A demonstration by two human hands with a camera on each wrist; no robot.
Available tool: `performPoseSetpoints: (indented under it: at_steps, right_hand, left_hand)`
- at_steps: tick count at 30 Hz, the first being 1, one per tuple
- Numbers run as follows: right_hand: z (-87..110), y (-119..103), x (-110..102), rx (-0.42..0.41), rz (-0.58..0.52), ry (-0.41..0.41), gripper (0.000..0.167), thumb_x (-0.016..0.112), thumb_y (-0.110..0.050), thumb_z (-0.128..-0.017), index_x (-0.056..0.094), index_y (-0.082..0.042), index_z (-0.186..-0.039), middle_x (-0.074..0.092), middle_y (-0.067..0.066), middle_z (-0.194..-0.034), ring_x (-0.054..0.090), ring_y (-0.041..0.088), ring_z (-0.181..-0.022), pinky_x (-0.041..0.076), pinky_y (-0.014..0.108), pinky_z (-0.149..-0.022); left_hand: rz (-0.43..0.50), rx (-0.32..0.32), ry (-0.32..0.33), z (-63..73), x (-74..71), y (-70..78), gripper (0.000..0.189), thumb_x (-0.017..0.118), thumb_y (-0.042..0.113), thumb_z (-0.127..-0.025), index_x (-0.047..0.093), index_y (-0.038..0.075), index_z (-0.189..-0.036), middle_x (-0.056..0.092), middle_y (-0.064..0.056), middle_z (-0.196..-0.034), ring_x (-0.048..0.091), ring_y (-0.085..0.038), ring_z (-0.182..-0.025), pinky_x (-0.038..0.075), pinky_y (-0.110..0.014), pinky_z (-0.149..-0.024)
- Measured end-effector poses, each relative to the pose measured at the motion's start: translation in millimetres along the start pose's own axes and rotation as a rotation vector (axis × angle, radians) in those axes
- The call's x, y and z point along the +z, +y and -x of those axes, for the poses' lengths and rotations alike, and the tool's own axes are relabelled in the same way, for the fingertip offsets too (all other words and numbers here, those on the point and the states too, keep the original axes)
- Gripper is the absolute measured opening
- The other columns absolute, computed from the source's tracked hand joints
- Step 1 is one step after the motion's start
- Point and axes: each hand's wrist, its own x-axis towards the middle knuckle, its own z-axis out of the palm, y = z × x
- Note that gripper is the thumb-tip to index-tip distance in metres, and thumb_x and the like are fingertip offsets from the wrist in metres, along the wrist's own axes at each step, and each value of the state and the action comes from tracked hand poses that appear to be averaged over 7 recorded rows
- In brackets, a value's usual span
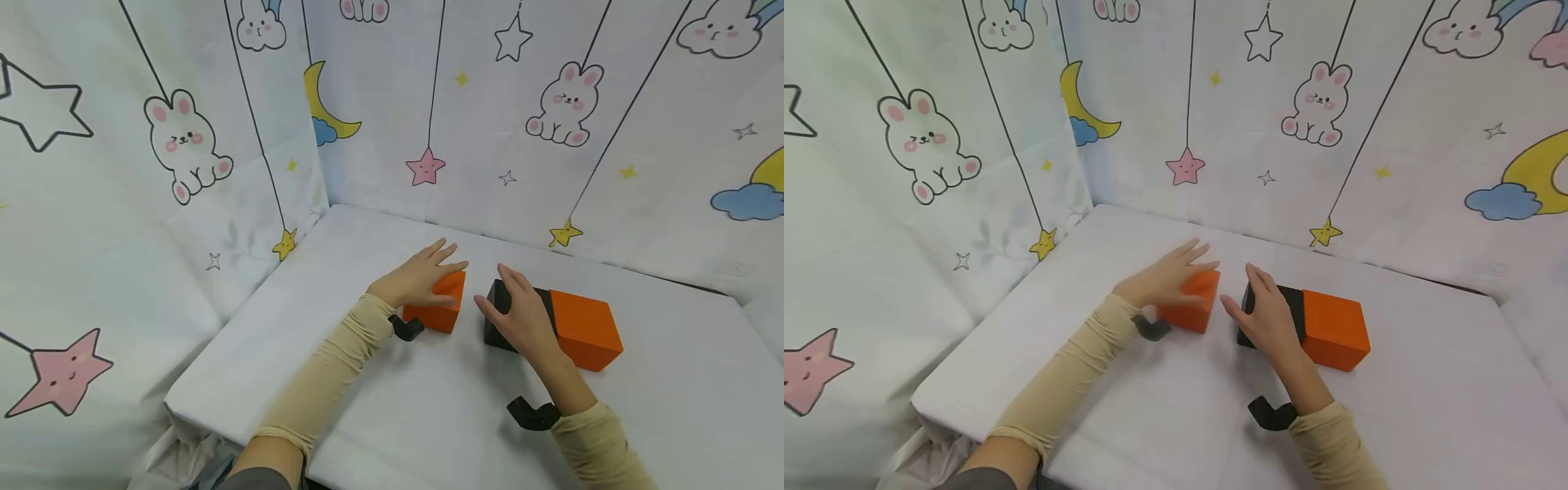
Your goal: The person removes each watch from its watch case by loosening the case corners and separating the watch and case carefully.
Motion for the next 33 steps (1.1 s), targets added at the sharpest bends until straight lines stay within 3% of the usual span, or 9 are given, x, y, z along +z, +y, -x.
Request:
performPoseSetpoints:
  at_steps: [4, 10, 18, 23, 29, 33]
  right_hand:
    - [0.0, -5, 17, -0.034, -0.075, -0.036, 0.079, 0.064, -0.045, -0.088, 0.034, -0.002, -0.146, 0.039, 0.021, -0.146, 0.043, 0.040, -0.130, 0.038, 0.057, -0.102]
    - [2.1, -8, 46, -0.024, -0.174, -0.132, 0.079, 0.068, -0.038, -0.087, 0.033, 0.000, -0.146, 0.039, 0.019, -0.146, 0.053, 0.038, -0.122, 0.047, 0.050, -0.094]
    - [5.9, -7, 73, -0.020, -0.187, -0.098, 0.083, 0.068, -0.032, -0.087, 0.025, 0.007, -0.146, 0.030, 0.024, -0.149, 0.038, 0.040, -0.134, 0.037, 0.053, -0.105]
    - [3.5, -6, 80, 0.047, -0.218, -0.140, 0.086, 0.067, -0.033, -0.089, 0.019, 0.008, -0.147, 0.025, 0.025, -0.152, 0.037, 0.039, -0.135, 0.037, 0.049, -0.105]
    - [-0.5, 1, 90, 0.090, -0.273, -0.179, 0.088, 0.066, -0.038, -0.088, 0.019, 0.005, -0.148, 0.028, 0.023, -0.152, 0.036, 0.036, -0.137, 0.032, 0.050, -0.109]
    - [-0.5, 3, 98, 0.065, -0.326, -0.174, 0.087, 0.067, -0.039, -0.087, 0.021, 0.000, -0.150, 0.032, 0.019, -0.151, 0.035, 0.033, -0.138, 0.034, 0.047, -0.109]
  left_hand:
    - [0.067, -0.033, -0.108, 3.7, 2.0, -4.6, 0.084, 0.060, 0.064, -0.082, 0.023, 0.034, -0.151, 0.005, -0.003, -0.161, -0.007, -0.025, -0.149, 0.008, -0.045, -0.120]
    - [0.100, -0.080, -0.171, 5.9, 7.9, -9.2, 0.081, 0.065, 0.059, -0.081, 0.029, 0.034, -0.149, 0.010, 0.001, -0.161, -0.002, -0.022, -0.149, 0.015, -0.049, -0.118]
    - [0.223, -0.121, -0.232, 7.9, 5.3, -15.7, 0.081, 0.069, 0.052, -0.081, 0.029, 0.036, -0.149, 0.008, -0.001, -0.161, -0.002, -0.025, -0.149, 0.021, -0.060, -0.112]
    - [0.274, -0.181, -0.280, 6.3, 2.3, -31.2, 0.096, 0.071, 0.053, -0.078, 0.014, 0.033, -0.153, 0.003, -0.003, -0.161, -0.003, -0.023, -0.149, 0.020, -0.052, -0.116]
    - [0.402, -0.149, -0.312, 4.3, 8.8, -56.2, 0.117, 0.075, 0.052, -0.075, -0.002, 0.011, -0.153, -0.004, -0.008, -0.160, 0.010, -0.021, -0.147, 0.020, -0.037, -0.118]
    - [0.493, -0.149, -0.316, 5.7, 16.4, -65.0, 0.122, 0.077, 0.050, -0.073, -0.005, 0.006, -0.152, -0.003, -0.009, -0.158, 0.022, -0.021, -0.140, 0.024, -0.034, -0.116]
